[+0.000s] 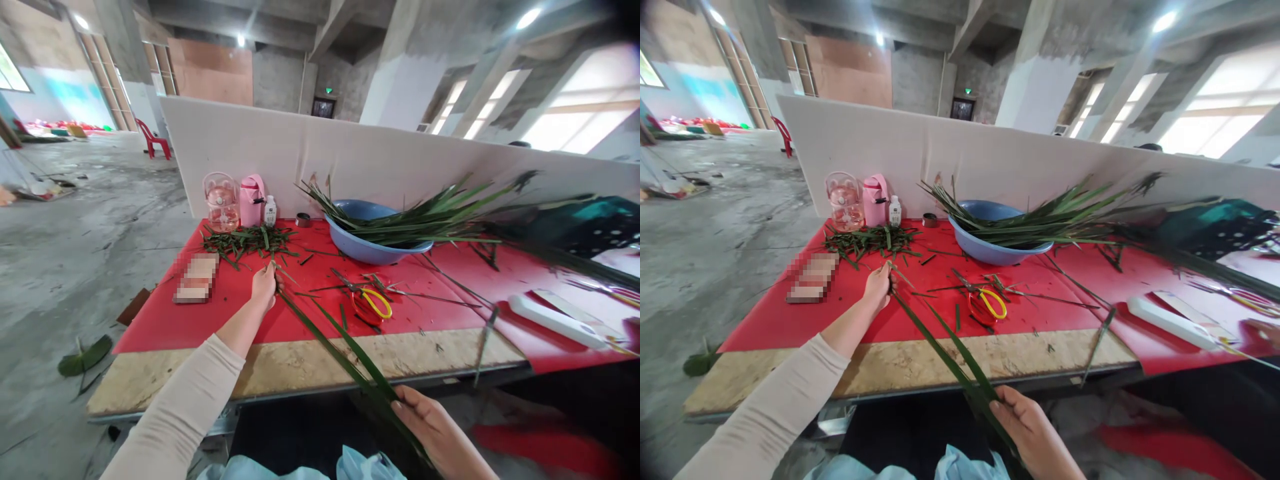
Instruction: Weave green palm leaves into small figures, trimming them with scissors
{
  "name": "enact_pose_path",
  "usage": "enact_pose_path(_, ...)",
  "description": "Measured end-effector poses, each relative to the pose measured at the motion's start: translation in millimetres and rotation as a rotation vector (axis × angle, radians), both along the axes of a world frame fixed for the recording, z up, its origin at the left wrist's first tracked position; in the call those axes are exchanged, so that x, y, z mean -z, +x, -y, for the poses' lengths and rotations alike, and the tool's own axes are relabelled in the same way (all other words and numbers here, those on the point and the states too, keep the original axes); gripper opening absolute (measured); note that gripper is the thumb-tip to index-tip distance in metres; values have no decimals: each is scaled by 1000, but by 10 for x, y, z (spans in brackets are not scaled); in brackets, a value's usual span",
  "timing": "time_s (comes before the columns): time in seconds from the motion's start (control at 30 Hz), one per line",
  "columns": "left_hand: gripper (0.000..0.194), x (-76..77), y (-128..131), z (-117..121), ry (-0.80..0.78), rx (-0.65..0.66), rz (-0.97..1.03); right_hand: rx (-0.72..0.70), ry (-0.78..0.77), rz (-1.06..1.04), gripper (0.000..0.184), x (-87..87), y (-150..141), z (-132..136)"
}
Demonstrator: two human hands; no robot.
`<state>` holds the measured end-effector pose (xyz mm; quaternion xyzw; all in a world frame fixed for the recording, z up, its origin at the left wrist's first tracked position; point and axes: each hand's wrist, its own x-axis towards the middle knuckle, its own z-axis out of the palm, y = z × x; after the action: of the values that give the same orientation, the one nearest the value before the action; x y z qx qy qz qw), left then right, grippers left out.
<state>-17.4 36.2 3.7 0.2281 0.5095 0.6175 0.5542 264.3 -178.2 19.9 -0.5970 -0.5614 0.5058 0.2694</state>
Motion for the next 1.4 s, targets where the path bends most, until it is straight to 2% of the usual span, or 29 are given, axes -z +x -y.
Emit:
enact_pose_path(0.13,22,-52,-72,-17,-56,-25,85,82,-2,-143,37,57,48,7)
enact_pose_path(0.2,22,-131,-118,-18,-55,-29,134,177,-13,-227,43,131,45,-52)
enact_pose_path(0.27,25,-244,-146,-7,9,-13,177,281,-11,-326,50,154,-40,-214)
enact_pose_path(0.33,34,-365,-135,11,110,-7,224,343,63,-468,50,61,-225,-498)
enact_pose_path(0.37,38,-417,-111,22,143,-31,305,384,134,-555,47,-32,-346,-682)
enact_pose_path(0.4,38,-458,-74,34,177,-13,343,361,193,-632,40,-145,-477,-886)
enact_pose_path(0.47,40,-493,28,67,200,170,329,296,339,-721,25,-376,-743,-1319)
enact_pose_path(0.5,43,-486,87,85,183,273,293,258,396,-728,21,-465,-868,-1531)
enact_pose_path(0.53,43,-462,145,102,161,322,233,222,419,-701,20,-522,-982,-1727)
enact_pose_path(0.6,43,-379,240,121,230,395,84,185,377,-663,21,-523,-1165,-2052)
enact_pose_path(0.7,34,-220,289,106,245,343,-171,130,305,-582,24,-319,-1305,-2329)
enact_pose_path(0.8,25,-104,259,85,222,358,-287,69,261,-512,24,-81,-1311,-2387)
enact_pose_path(0.9,28,-59,240,83,301,349,-302,-17,200,-517,22,38,-1284,-2339)
enact_pose_path(1.1,30,-15,289,98,241,402,-154,-15,115,-561,15,35,-1274,-2277)
enact_pose_path(1.23,29,-16,306,138,234,382,-82,14,45,-613,10,20,-1269,-2273)
enact_pose_path(1.33,31,-19,298,156,227,404,-71,7,10,-663,12,22,-1256,-2278)
enact_pose_path(1.4,31,-11,285,151,204,400,-39,-19,36,-618,14,27,-1244,-2284)
